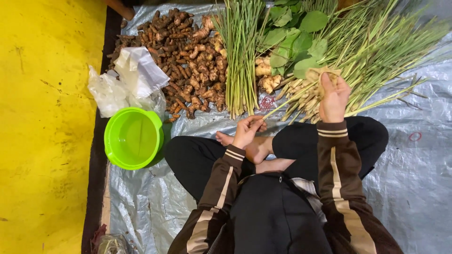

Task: Sorting and bundling lemongrass stalks and ginger roots while sitting on a plastic sheet on the floor.

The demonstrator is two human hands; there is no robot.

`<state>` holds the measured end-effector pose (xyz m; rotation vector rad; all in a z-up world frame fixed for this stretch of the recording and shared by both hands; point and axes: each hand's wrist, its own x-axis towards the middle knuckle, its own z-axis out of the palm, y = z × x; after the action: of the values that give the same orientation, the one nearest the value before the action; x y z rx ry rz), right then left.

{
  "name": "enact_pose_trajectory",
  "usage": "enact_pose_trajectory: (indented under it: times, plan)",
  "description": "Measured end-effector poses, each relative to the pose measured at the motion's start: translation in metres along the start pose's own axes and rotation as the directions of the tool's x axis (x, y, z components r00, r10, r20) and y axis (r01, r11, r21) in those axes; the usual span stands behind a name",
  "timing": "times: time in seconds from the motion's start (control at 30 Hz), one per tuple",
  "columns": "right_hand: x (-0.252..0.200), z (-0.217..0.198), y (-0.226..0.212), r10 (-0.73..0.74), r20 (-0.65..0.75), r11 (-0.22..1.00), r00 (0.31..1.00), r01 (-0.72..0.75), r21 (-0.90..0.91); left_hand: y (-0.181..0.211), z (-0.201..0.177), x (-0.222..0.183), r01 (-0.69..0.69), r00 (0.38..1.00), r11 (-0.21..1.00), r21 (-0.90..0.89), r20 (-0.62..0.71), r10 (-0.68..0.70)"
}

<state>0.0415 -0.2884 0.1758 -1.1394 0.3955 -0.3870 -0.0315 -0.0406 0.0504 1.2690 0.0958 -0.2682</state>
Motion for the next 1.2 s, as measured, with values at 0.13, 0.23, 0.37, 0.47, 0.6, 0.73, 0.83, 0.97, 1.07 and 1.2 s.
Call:
enact_pose_trajectory:
  times: [0.13, 0.23, 0.37, 0.47, 0.6, 0.73, 0.83, 0.97, 1.07, 1.2]
  plan:
    - [-0.019, 0.018, -0.012, -0.075, 0.038, 0.996, 0.996, 0.076, -0.038, -0.011, -0.011, 0.002, 0.029, 1.000, 0.998, -0.050, -0.010, -0.030]
    - [-0.042, 0.033, -0.012, 0.002, 0.130, 0.985, 0.991, 0.021, -0.172, -0.019, -0.013, 0.004, 0.039, 0.999, 0.990, -0.134, 0.011, -0.038]
    - [-0.079, 0.056, -0.002, 0.175, 0.212, 0.941, 0.961, -0.100, -0.324, -0.027, -0.006, 0.005, 0.041, 0.998, 0.981, -0.188, -0.032, -0.048]
    - [-0.096, 0.055, 0.033, 0.245, 0.271, 0.916, 0.931, -0.130, -0.379, -0.033, -0.005, 0.010, 0.018, 0.998, 0.987, -0.159, -0.064, -0.028]
    - [-0.085, 0.002, 0.131, 0.295, 0.338, 0.895, 0.894, -0.135, -0.424, -0.025, -0.003, 0.010, 0.015, 0.992, 0.997, -0.073, -0.123, -0.024]
    - [-0.088, 0.011, 0.114, 0.358, 0.360, 0.851, 0.862, -0.143, -0.505, -0.021, -0.019, 0.013, -0.016, 0.994, 0.990, 0.141, -0.104, 0.031]
    - [-0.082, 0.010, 0.122, 0.321, 0.417, 0.814, 0.851, -0.022, -0.581, -0.005, -0.022, 0.020, -0.030, 0.975, 0.931, 0.363, -0.193, 0.107]
    - [-0.092, -0.013, 0.169, 0.312, 0.460, 0.719, 0.831, 0.110, -0.686, -0.006, -0.017, 0.024, -0.090, 0.977, 0.907, 0.411, -0.139, 0.160]
    - [-0.097, -0.004, 0.166, 0.321, 0.471, 0.697, 0.822, 0.132, -0.705, -0.020, -0.021, 0.030, -0.096, 0.976, 0.926, 0.365, -0.147, 0.159]
    - [-0.094, -0.012, 0.185, 0.338, 0.453, 0.670, 0.825, 0.127, -0.731, -0.029, -0.029, 0.029, -0.032, 0.978, 0.946, 0.322, -0.184, 0.096]
